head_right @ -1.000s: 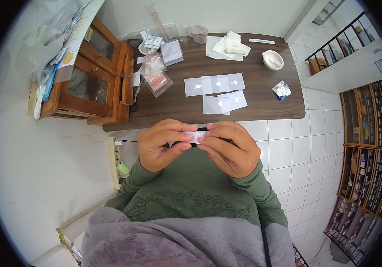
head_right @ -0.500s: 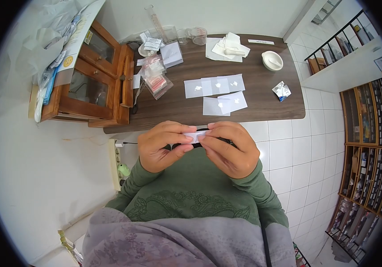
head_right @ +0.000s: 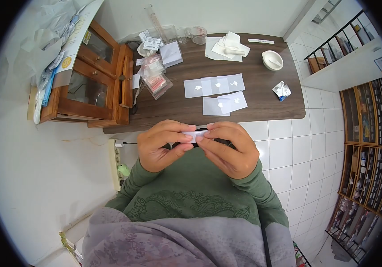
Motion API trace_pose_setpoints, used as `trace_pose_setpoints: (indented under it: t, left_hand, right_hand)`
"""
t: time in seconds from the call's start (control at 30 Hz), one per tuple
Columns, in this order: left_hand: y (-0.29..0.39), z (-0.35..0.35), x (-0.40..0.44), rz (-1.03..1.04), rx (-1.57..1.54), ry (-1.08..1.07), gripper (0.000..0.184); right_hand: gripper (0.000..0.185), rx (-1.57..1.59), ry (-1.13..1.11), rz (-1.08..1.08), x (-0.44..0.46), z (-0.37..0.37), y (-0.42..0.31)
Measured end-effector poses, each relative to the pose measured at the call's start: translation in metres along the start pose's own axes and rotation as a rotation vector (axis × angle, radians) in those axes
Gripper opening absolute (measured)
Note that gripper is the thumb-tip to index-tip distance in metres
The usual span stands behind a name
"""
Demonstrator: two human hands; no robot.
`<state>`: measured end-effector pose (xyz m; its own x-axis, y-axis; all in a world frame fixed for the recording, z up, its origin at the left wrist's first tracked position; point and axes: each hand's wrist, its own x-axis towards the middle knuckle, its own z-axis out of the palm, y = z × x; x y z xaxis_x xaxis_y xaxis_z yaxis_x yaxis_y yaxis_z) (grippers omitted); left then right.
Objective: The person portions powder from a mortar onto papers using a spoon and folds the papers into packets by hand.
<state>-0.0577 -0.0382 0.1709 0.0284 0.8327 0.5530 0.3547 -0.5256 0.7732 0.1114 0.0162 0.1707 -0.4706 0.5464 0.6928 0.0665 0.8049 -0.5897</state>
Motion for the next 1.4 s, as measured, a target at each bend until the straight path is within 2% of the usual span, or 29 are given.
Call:
trace_pose_setpoints:
  t: [0.2,0.5,0.6,0.8,0.9,1.4]
  left_hand:
    - [0.001,0.001,0.003,-0.081,0.016,0.018,0.021]
    - [-0.001,0.0,0.004,-0.029,0.007,-0.033,0.022]
    - [0.002,0.002,0.004,-0.09,-0.002,-0.007,0.02]
    - [-0.002,-0.001,0.002,-0.11,-0.02,0.002,0.027]
    - [-0.003,0.003,-0.003,-0.217,-0.177,0.03,0.032]
    - [-0.005,0.004,-0.007,-0.219,-0.246,-0.015,0.04]
  right_hand:
    - [0.031,0.0,0.02,-0.003,0.0,0.002,0.002]
    - [0.028,-0.009,0.018,-0.007,-0.001,0.001,0.004]
    - [0.027,-0.013,0.01,-0.023,-0.001,0.002,0.005]
    - [0.024,0.16,0.079,0.163,-0.001,0.0,0.002]
    - [0.024,0.222,0.116,0.157,-0.003,0.002,0.006]
    - [0.025,0.175,0.038,0.073,-0.002,0.002,0.005]
